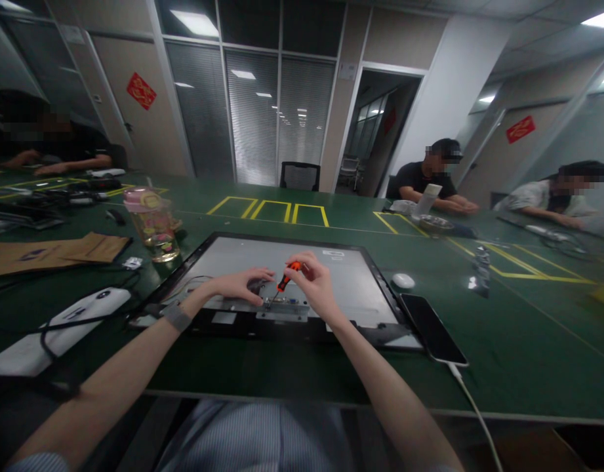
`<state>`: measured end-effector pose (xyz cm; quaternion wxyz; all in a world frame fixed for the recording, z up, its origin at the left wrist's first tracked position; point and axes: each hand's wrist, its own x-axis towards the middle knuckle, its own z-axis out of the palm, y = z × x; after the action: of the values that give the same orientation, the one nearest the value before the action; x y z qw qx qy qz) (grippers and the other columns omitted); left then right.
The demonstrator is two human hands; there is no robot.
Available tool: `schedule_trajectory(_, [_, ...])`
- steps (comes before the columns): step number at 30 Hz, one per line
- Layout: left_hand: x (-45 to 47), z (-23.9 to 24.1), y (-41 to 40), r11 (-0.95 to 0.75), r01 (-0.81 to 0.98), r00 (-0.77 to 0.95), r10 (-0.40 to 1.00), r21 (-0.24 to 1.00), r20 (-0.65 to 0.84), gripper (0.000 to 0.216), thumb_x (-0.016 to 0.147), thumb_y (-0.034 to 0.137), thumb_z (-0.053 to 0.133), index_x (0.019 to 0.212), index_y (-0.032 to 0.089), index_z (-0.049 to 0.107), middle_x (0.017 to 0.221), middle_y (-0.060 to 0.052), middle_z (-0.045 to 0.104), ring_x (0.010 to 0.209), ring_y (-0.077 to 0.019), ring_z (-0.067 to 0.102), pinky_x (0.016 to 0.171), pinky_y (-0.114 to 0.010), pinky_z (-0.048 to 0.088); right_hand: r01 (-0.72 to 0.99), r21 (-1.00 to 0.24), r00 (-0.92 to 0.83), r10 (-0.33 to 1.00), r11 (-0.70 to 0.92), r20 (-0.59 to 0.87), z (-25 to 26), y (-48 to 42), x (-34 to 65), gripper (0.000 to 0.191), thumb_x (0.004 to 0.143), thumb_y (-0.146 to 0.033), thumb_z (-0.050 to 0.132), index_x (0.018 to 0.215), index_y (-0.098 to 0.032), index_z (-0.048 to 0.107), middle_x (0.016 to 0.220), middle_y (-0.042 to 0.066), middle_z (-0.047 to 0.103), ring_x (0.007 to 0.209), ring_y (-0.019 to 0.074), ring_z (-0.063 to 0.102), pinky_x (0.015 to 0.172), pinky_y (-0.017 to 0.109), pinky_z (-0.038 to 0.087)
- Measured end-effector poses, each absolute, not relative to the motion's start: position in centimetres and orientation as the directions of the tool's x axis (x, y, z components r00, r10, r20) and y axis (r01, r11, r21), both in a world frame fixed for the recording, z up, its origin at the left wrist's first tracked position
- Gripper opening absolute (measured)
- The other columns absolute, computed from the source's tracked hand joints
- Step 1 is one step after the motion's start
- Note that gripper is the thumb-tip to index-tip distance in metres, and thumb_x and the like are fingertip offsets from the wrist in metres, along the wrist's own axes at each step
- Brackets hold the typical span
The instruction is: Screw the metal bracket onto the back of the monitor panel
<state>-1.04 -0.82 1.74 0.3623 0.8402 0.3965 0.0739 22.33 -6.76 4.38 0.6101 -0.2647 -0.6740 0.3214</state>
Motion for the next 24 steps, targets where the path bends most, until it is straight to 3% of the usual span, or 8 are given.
schedule_trajectory(4, [-1.0,1.8,-0.9,-0.426,0.610,0.674,0.722,0.668,-0.155,0.075,0.065,0.049,0.078,0.132,0.027,0.052,0.154,-0.004,0.033,0.147,-0.0292,0.013,0.120,-0.046,0.011,-0.090,-0.772,-0.099,0.766,0.629,0.636,3.8,-6.2,22.4,0.006,0.079,-0.032,0.072,0.082,-0.026,0.071,0.083,0.000,0.058,0.079,0.0152,0.057,0.071,0.029,0.050])
schedule_trajectory(11, [-1.1,1.5,-0.8,-0.427,0.623,0.664,0.732,0.655,-0.153,0.077,0.064,0.052,0.078,0.132,0.026,0.052,0.155,-0.005,0.031,0.146,-0.0302,0.016,0.119,-0.047,0.015,-0.053,-0.801,-0.199,0.779,0.597,0.594,4.3,-6.8,22.6,0.025,0.091,-0.033,0.057,0.114,-0.030,0.068,0.105,0.004,0.070,0.099,0.0190,0.064,0.092,0.038,0.049])
schedule_trajectory(15, [-1.1,1.4,-0.6,-0.441,0.620,0.674,0.723,0.648,-0.152,0.077,0.066,0.050,0.077,0.134,0.026,0.050,0.154,-0.006,0.032,0.147,-0.0287,0.015,0.120,-0.046,0.014,0.011,-0.755,-0.172,0.745,0.656,0.645,4.8,-7.3,22.3,0.018,0.090,-0.034,0.059,0.101,-0.028,0.072,0.103,0.005,0.068,0.103,0.0212,0.061,0.091,0.038,0.049])
schedule_trajectory(19, [-1.0,1.5,-0.7,-0.451,0.612,0.685,0.713,0.650,-0.151,0.074,0.067,0.048,0.077,0.133,0.025,0.051,0.154,-0.005,0.034,0.147,-0.0283,0.015,0.120,-0.046,0.012,0.048,-0.717,-0.099,0.718,0.695,0.689,4.9,-7.4,22.2,0.011,0.083,-0.031,0.068,0.090,-0.027,0.074,0.090,0.004,0.063,0.089,0.0186,0.061,0.080,0.034,0.052])
schedule_trajectory(24, [-1.1,1.6,-0.8,-0.432,0.618,0.672,0.725,0.657,-0.155,0.075,0.065,0.049,0.078,0.131,0.026,0.053,0.155,-0.004,0.032,0.147,-0.0301,0.014,0.119,-0.047,0.014,-0.018,-0.771,-0.181,0.756,0.637,0.629,4.8,-7.4,22.3,0.025,0.090,-0.031,0.059,0.112,-0.029,0.069,0.106,0.004,0.070,0.102,0.0201,0.065,0.093,0.039,0.050])
